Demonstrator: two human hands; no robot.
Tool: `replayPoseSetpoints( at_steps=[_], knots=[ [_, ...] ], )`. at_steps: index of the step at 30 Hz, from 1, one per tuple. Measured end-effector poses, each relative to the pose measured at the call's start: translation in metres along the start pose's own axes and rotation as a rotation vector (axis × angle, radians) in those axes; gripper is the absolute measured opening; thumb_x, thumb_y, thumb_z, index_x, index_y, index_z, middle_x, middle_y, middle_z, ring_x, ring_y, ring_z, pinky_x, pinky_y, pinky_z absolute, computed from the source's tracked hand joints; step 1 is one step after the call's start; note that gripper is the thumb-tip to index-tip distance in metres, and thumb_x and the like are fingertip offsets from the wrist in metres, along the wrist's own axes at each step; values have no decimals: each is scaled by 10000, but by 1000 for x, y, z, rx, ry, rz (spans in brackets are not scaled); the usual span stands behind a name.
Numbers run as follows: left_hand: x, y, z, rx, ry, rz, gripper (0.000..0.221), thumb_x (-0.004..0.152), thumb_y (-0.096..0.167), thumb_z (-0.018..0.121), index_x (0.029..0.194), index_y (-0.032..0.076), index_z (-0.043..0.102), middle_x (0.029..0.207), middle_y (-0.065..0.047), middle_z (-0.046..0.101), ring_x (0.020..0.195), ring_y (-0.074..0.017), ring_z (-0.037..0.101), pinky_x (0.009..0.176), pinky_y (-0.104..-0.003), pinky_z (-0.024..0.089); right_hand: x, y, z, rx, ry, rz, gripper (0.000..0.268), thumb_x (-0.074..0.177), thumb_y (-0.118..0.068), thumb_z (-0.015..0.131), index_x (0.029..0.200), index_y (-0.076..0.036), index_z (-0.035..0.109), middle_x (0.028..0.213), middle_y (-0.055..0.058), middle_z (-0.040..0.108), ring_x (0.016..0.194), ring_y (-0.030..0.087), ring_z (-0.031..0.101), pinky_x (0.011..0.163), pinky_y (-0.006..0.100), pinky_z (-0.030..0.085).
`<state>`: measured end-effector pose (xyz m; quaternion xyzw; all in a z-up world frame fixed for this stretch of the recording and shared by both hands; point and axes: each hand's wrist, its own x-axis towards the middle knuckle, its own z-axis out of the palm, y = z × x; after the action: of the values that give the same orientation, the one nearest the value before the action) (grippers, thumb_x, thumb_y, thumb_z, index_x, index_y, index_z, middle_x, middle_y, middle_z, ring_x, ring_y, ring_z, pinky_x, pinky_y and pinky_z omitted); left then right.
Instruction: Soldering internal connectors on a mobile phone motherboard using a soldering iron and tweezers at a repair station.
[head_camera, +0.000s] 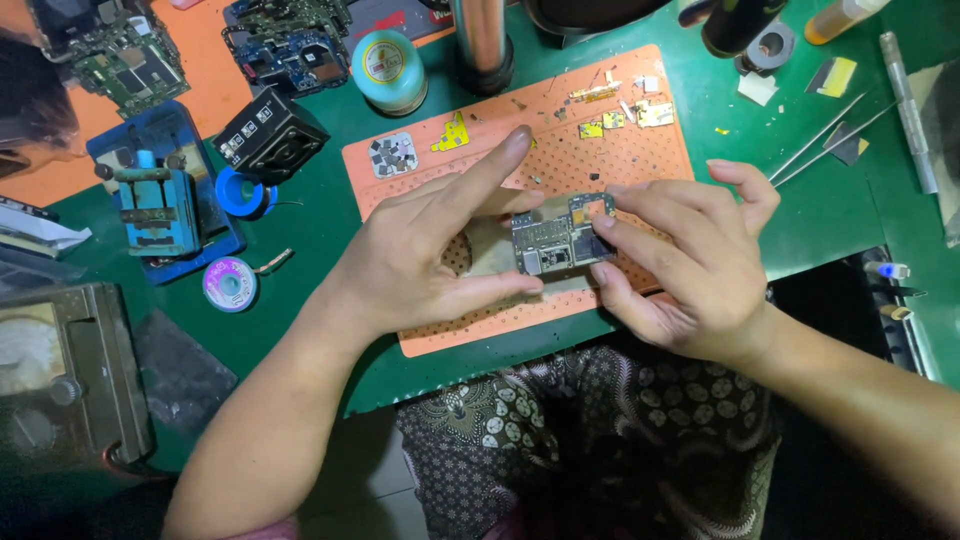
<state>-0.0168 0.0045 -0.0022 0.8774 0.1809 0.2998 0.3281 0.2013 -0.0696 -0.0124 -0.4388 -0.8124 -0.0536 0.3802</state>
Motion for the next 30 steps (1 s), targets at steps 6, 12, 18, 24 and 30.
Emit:
replayPoseSetpoints(
  at_steps=[6, 12, 18, 24, 30],
  knots=[
    [4, -4, 1, 210, -210, -143, 910, 729, 328, 762, 1365, 149, 136, 992, 22, 603, 909, -217, 542, 869, -348, 404, 7, -1, 1, -80, -140, -9, 182, 797, -196, 649, 941, -87, 631, 930, 61, 624, 835, 255, 575, 867, 417, 214],
    [-3, 7, -2, 390, -312, -135, 741, 758, 421, 667, 1308, 158, 245, 1255, -60, 510, 1047, -267, 510, 898, -396, 363, -6, -3, 7, -217, -231, -9, 240, 763, -311, 664, 970, -190, 648, 1119, 111, 614, 1033, 312, 555, 953, 429, 249],
    [-48, 80, -14, 378, 67, 15, 476, 855, 250, 715, 1214, 149, 419, 1102, 26, 599, 933, -178, 557, 818, -336, 437, -8, -4, 5, -3, -182, -124, 285, 795, -91, 663, 1041, 37, 599, 1144, 317, 504, 1065, 452, 544, 929, 503, 444],
    [-207, 82, 65, -274, 1181, -461, 105, 771, 22, 557, 852, 47, 496, 600, -40, 477, 477, -96, 422, 419, -208, 352, -13, -4, 3, -7, -144, -156, 238, 841, -92, 648, 1010, 70, 604, 1171, 308, 520, 1050, 437, 521, 915, 473, 438],
    [-320, 38, 86, -312, 1578, -1260, 444, 761, 119, 574, 1142, 105, 346, 582, 0, 415, 464, -71, 357, 441, -208, 313, -23, -3, 2, -187, -92, -174, 205, 869, -199, 690, 1024, -74, 645, 1169, 183, 617, 1016, 350, 596, 916, 432, 356]
  ],
)
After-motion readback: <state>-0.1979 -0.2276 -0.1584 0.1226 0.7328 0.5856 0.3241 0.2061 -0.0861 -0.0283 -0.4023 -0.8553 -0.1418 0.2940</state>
